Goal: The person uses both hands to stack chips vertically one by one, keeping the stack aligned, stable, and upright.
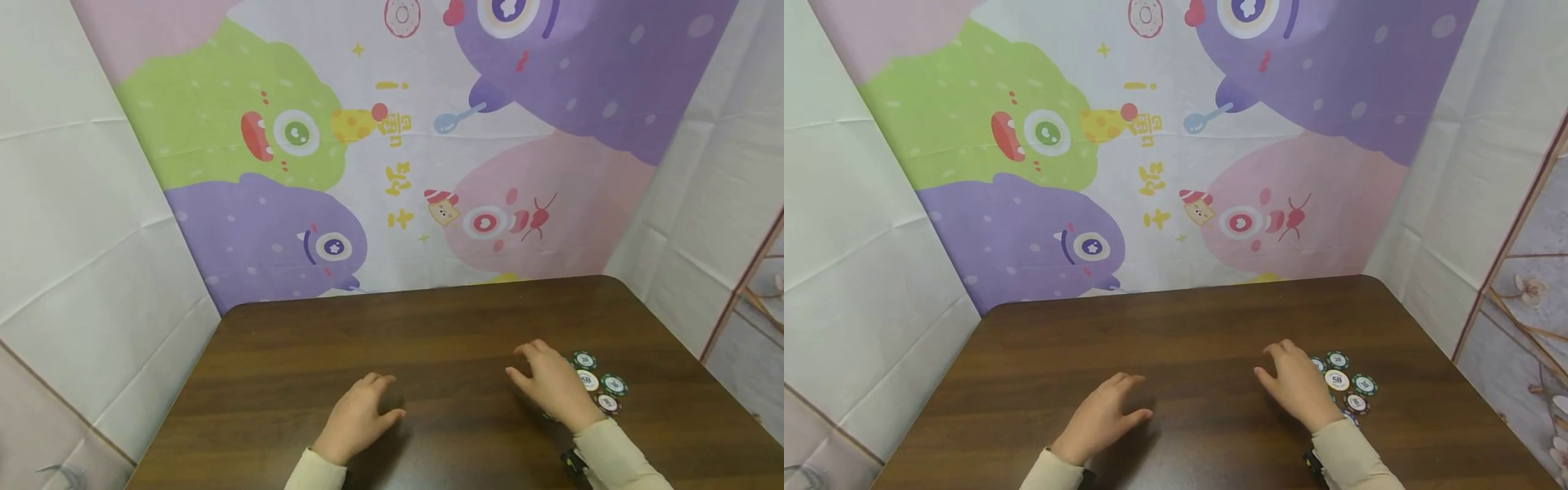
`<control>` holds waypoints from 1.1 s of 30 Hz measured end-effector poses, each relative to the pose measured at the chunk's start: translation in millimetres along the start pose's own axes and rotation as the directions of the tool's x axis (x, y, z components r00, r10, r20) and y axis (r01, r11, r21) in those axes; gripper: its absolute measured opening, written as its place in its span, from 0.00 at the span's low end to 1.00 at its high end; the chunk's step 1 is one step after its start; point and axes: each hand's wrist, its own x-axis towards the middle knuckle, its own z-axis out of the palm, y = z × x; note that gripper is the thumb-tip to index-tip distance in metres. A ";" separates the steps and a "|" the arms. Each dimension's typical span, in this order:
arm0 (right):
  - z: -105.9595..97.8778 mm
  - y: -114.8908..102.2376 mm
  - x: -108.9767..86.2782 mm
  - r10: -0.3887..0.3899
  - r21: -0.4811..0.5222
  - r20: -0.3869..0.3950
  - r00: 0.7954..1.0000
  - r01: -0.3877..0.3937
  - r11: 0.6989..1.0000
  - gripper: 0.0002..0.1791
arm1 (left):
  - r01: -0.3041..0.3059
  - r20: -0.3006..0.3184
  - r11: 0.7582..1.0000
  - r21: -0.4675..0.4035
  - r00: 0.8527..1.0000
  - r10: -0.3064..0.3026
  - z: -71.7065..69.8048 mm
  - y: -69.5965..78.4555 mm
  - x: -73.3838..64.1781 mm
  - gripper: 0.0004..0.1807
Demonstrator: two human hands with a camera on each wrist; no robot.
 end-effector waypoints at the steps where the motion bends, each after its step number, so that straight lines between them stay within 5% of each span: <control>1: -0.9 2.3 -1.0 0.003 0.000 0.014 1.000 -0.003 1.000 0.21 | -0.006 0.013 1.000 -0.001 1.000 0.006 0.9 -0.1 -0.2 0.29; 10: -4.4 24.8 -9.1 0.041 -0.061 0.152 0.987 -0.032 0.998 0.18 | -0.057 0.084 0.998 -0.012 0.995 0.058 8.2 2.2 -4.4 0.30; 17: -8.7 34.9 -15.2 0.094 -0.056 0.276 0.957 -0.081 0.995 0.16 | -0.102 0.152 0.994 -0.043 0.982 0.108 10.7 6.5 -7.0 0.26; 33: -5.8 41.9 -30.1 0.072 -0.037 0.255 0.964 -0.064 0.997 0.18 | -0.165 0.237 0.982 -0.092 0.954 0.183 21.7 17.4 -7.4 0.27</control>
